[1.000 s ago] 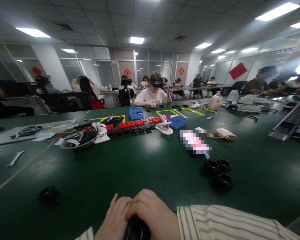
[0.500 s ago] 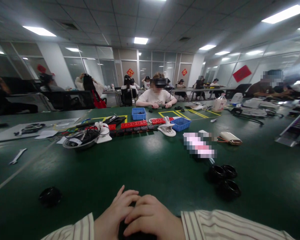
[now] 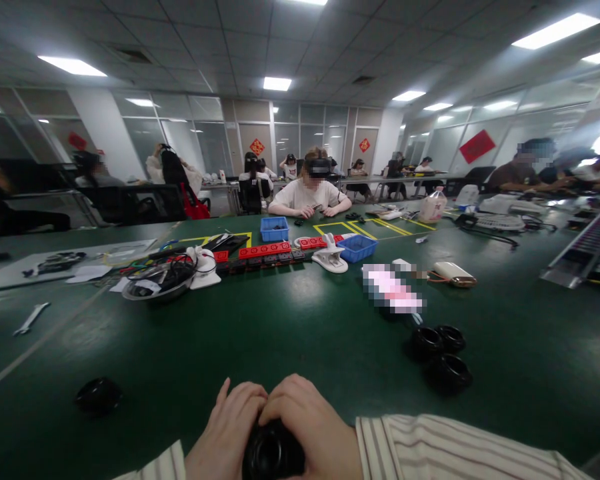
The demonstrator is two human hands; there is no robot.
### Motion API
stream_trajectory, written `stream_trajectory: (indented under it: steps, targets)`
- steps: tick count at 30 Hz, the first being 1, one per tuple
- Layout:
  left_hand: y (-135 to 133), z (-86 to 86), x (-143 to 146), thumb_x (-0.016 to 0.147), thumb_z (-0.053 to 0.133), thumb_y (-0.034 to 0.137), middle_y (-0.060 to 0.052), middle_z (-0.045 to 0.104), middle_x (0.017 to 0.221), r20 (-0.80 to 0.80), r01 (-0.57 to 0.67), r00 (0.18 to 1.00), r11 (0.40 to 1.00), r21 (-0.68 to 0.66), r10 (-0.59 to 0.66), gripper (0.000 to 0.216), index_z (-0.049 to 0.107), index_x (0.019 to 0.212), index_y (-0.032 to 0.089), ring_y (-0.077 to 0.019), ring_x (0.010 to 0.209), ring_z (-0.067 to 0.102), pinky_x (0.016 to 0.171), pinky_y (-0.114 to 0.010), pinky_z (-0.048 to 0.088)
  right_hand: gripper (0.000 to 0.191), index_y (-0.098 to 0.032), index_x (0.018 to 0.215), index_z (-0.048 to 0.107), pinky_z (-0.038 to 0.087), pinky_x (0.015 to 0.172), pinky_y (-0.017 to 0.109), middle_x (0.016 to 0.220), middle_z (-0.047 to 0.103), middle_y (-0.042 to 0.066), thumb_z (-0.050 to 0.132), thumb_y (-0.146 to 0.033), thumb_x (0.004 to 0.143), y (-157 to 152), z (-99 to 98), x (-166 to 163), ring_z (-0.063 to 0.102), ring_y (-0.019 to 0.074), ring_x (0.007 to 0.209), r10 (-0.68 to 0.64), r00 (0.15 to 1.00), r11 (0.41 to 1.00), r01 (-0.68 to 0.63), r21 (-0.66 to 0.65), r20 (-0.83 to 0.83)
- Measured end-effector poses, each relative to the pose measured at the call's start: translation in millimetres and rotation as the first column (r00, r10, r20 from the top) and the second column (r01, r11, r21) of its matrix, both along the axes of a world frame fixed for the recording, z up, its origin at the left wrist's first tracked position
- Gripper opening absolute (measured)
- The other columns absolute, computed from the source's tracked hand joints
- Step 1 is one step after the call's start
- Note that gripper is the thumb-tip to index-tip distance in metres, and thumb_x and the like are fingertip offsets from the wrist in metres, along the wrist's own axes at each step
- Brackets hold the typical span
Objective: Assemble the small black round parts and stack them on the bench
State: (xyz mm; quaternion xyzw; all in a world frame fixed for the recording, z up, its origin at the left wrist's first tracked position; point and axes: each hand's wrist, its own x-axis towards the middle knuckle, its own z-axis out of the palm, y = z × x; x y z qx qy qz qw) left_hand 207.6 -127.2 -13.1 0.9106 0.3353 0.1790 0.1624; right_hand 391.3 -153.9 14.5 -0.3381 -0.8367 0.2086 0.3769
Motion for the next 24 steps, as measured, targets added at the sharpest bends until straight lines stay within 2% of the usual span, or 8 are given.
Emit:
stream_trajectory:
  steps: [3, 6, 9, 11, 14, 18, 21, 24]
  targets:
    - [-1, 4.2, 4, 0.061, 0.067, 0.048, -0.006, 0.057, 0.095, -0.012, -0.037, 0.999, 0.999, -0.030, 0.037, 0.041, 0.054, 0.086, 0.020, -0.0288, 0.098, 0.051, 0.099, -0.059, 0.017, 0.047, -0.019, 0.084, 0.053, 0.038, 0.077, 0.031, 0.082, 0.057, 0.003, 0.056, -0.062, 0.067, -1, -2.6, -2, 0.050, 0.0168, 0.079, -0.050, 0.999, 0.999, 0.050, -0.002, 0.016]
    - [5, 12.7, 7, 0.056, 0.069, 0.039, -0.004, 0.056, 0.089, -0.033, 0.040, 0.999, 0.997, -0.069, -0.042, 0.036, 0.055, 0.083, 0.020, -0.0258, 0.090, 0.053, 0.100, -0.057, 0.017, 0.037, -0.019, 0.084, 0.054, 0.039, 0.076, 0.029, 0.082, 0.057, 0.003, 0.063, -0.049, 0.065, -2, 2.6, -3, 0.051, 0.0159, 0.078, -0.046, 0.999, 0.999, 0.046, -0.021, 0.018]
    - [11, 24.5, 8, 0.053, 0.068, 0.030, -0.003, 0.057, 0.089, -0.013, 0.172, 0.984, 0.978, -0.118, -0.175, 0.032, 0.057, 0.082, 0.019, -0.0240, 0.088, 0.054, 0.100, -0.051, 0.024, 0.027, -0.018, 0.085, 0.054, 0.038, 0.079, 0.030, 0.083, 0.059, 0.004, 0.055, -0.040, 0.069, -2, 7.3, -2, 0.052, 0.0160, 0.080, 0.031, 0.999, 0.999, -0.031, -0.011, -0.034]
    - [12, 31.0, 8, 0.056, 0.067, 0.030, -0.003, 0.058, 0.097, 0.005, 0.250, 0.968, 0.956, -0.150, -0.252, 0.031, 0.060, 0.085, 0.021, -0.0257, 0.096, 0.053, 0.101, -0.048, 0.026, 0.025, -0.018, 0.087, 0.054, 0.037, 0.083, 0.032, 0.085, 0.062, 0.005, 0.046, -0.035, 0.071, -1, 6.3, -1, 0.054, 0.0162, 0.083, 0.129, 0.990, 0.992, -0.128, 0.015, -0.059]
    - [14, 33.3, 6, 0.057, 0.069, 0.031, -0.002, 0.055, 0.115, -0.014, 0.306, 0.950, 0.937, -0.166, -0.313, 0.045, 0.060, 0.101, 0.028, -0.0297, 0.112, 0.045, 0.102, -0.051, 0.022, 0.029, -0.017, 0.091, 0.056, 0.033, 0.090, 0.034, 0.092, 0.064, 0.006, 0.038, -0.032, 0.074, 0, 2.9, 0, 0.054, 0.0162, 0.094, 0.233, 0.971, 0.972, -0.230, 0.049, -0.054]
    - [17, 24.7, 1, 0.054, 0.074, 0.039, -0.009, 0.044, 0.131, -0.051, 0.286, 0.953, 0.945, -0.162, -0.297, 0.081, 0.041, 0.127, 0.024, -0.0322, 0.120, 0.038, 0.102, -0.055, 0.018, 0.035, -0.017, 0.098, 0.057, 0.030, 0.094, 0.034, 0.101, 0.063, 0.007, 0.038, -0.041, 0.080, -2, 9.7, 0, 0.053, 0.0165, 0.101, 0.235, 0.971, 0.971, -0.232, 0.062, -0.052]
    - [18, 16.1, -2, 0.051, 0.073, 0.052, -0.013, 0.040, 0.133, -0.055, 0.272, 0.958, 0.954, -0.125, -0.280, 0.093, 0.035, 0.129, 0.020, -0.0337, 0.121, 0.035, 0.101, -0.059, 0.014, 0.046, -0.015, 0.102, 0.054, 0.031, 0.093, 0.035, 0.101, 0.062, 0.009, 0.038, -0.053, 0.081, -5, 18.9, 0, 0.053, 0.0176, 0.099, 0.198, 0.977, 0.978, -0.191, 0.080, -0.083]
    - [13, 10.5, -1, 0.050, 0.071, 0.055, -0.016, 0.044, 0.128, -0.038, 0.203, 0.978, 0.978, -0.041, -0.204, 0.093, 0.035, 0.127, 0.017, -0.0345, 0.118, 0.039, 0.100, -0.061, 0.012, 0.056, -0.015, 0.099, 0.054, 0.036, 0.085, 0.036, 0.096, 0.061, 0.009, 0.039, -0.064, 0.076, -6, 19.7, -1, 0.052, 0.0188, 0.090, 0.093, 0.991, 0.994, -0.087, 0.067, -0.094]
